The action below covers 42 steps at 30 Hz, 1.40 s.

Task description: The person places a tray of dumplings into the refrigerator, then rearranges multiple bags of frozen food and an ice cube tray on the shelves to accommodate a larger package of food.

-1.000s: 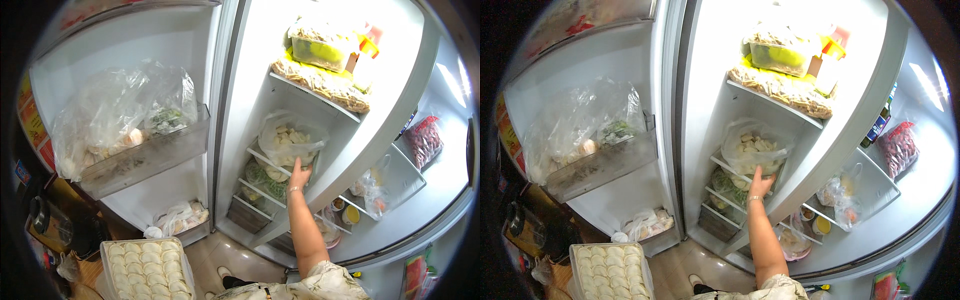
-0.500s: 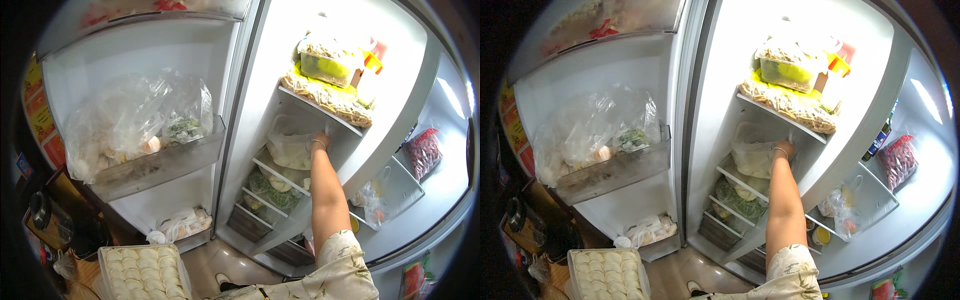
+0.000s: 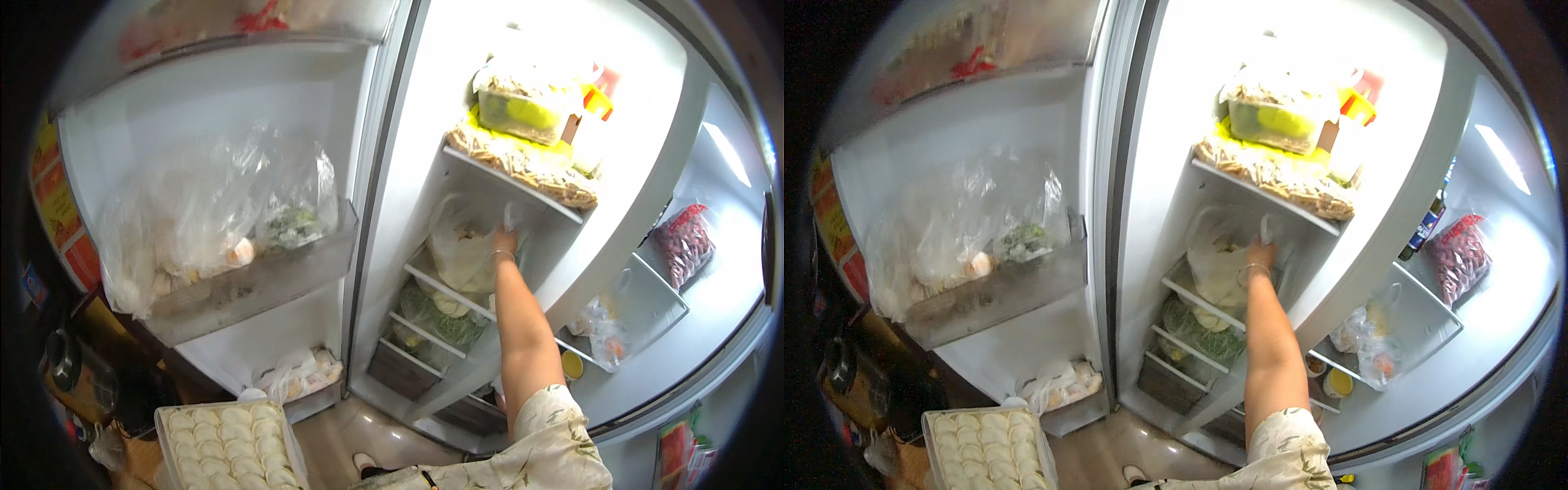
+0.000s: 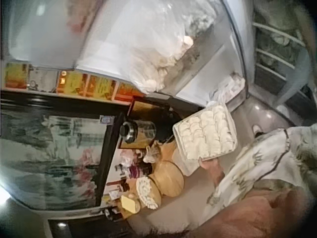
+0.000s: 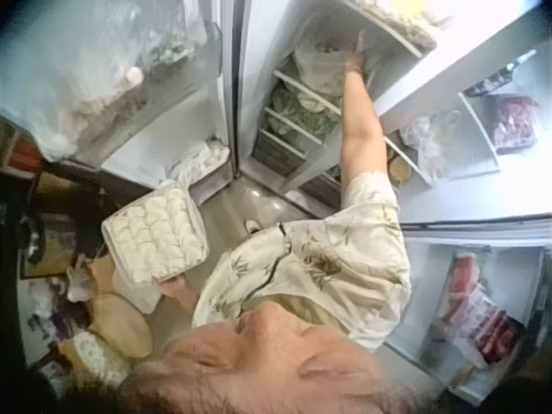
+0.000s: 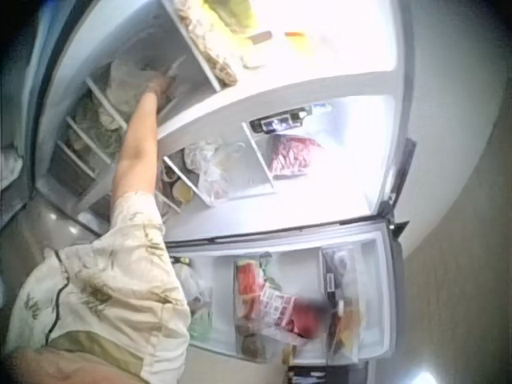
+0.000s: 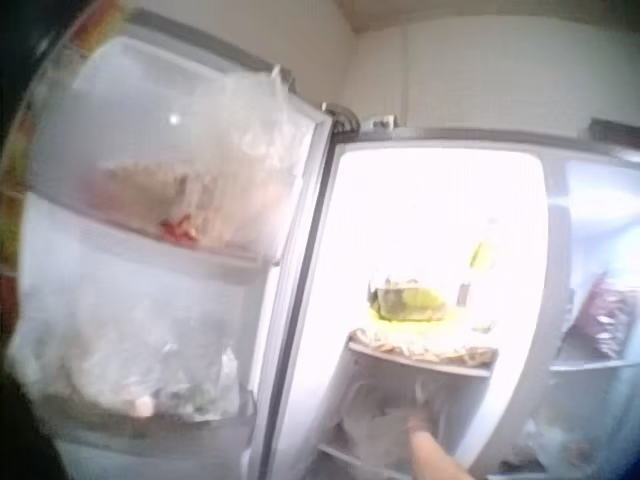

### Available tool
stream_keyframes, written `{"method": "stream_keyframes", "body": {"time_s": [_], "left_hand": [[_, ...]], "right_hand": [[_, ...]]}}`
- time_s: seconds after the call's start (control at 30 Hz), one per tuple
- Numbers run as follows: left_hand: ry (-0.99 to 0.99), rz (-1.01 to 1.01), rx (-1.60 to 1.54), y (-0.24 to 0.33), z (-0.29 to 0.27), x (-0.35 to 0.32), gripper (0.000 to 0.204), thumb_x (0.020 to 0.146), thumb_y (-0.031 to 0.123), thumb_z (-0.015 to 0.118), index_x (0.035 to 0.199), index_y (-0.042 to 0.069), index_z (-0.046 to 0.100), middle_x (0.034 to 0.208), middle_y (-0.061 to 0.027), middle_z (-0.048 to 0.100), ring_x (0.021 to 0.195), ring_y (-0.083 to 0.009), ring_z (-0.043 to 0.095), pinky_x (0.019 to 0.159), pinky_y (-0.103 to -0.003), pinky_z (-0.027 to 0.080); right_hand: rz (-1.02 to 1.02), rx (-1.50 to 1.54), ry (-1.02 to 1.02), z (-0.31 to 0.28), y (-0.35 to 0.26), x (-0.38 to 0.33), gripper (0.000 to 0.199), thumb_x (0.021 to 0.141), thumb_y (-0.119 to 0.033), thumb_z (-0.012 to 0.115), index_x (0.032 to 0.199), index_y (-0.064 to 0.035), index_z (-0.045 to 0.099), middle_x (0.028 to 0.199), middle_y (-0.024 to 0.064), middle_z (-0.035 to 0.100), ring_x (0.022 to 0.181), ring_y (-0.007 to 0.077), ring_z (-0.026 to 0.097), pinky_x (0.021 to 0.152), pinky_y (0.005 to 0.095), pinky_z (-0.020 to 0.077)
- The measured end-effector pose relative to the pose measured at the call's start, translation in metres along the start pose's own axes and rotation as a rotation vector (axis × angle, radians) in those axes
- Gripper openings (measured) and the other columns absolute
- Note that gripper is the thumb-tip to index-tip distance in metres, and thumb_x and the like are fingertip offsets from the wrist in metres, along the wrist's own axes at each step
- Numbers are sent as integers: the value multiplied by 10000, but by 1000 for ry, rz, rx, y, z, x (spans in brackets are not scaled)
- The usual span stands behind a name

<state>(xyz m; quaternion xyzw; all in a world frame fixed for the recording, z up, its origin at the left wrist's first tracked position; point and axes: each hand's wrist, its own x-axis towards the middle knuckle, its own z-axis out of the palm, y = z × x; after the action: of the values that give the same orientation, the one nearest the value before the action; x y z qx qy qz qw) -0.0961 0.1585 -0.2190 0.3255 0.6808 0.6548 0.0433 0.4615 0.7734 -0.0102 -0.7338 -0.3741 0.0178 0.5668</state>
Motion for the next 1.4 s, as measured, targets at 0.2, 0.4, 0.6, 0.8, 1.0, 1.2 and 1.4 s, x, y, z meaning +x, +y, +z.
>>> {"method": "stream_keyframes", "body": {"time_s": [0.2,0.4,0.6,0.8,1.0,1.2,1.4], "left_hand": [[-43,-104,-277,-25,8,13,554,750,295,689,1131,-69,518,1071,-229,574,906,-371,562,783,-436,473],[-25,435,292,-119,-12,22,648,687,361,723,1113,-87,529,1054,-222,590,909,-350,578,784,-439,477],[-49,202,46,-45,-10,31,596,706,315,712,1118,-76,530,1059,-212,595,927,-328,585,790,-432,477],[17,-349,-396,32,-18,32,614,727,270,704,1194,-57,476,1145,-190,563,1010,-279,560,845,-406,457],[13,-248,-471,127,45,84,621,726,264,705,1202,-55,465,1153,-188,558,1017,-275,555,852,-403,455],[-3,-187,-461,161,77,104,629,725,258,706,1211,-53,455,1161,-185,553,1024,-272,550,859,-399,453],[11,-167,-470,170,85,96,637,724,252,707,1219,-52,445,1170,-183,548,1031,-268,546,866,-395,451]], "right_hand": [[-59,22,169,-37,-56,-52,697,783,-304,632,1288,80,343,1288,294,409,1203,412,398,1017,433,314],[-299,160,118,-55,-77,-89,754,744,-250,679,1318,70,309,1326,259,374,1249,391,341,1046,417,270],[-504,524,-45,-84,-143,-115,581,815,-157,595,1313,31,362,1335,211,395,1249,308,387,1039,372,301],[-613,487,258,-148,-290,-35,392,785,-163,539,1099,70,549,1078,257,577,1044,351,536,901,401,400],[-626,414,469,-158,-349,101,200,711,-94,590,848,50,617,867,251,631,837,360,613,740,375,475],[-800,53,454,-156,-365,137,311,798,-260,530,1000,-37,609,1032,199,610,975,317,582,801,367,463],[-702,-573,-18,-158,-416,168,429,844,-389,460,1123,-89,588,1160,160,576,1093,298,537,879,370,442]]}}
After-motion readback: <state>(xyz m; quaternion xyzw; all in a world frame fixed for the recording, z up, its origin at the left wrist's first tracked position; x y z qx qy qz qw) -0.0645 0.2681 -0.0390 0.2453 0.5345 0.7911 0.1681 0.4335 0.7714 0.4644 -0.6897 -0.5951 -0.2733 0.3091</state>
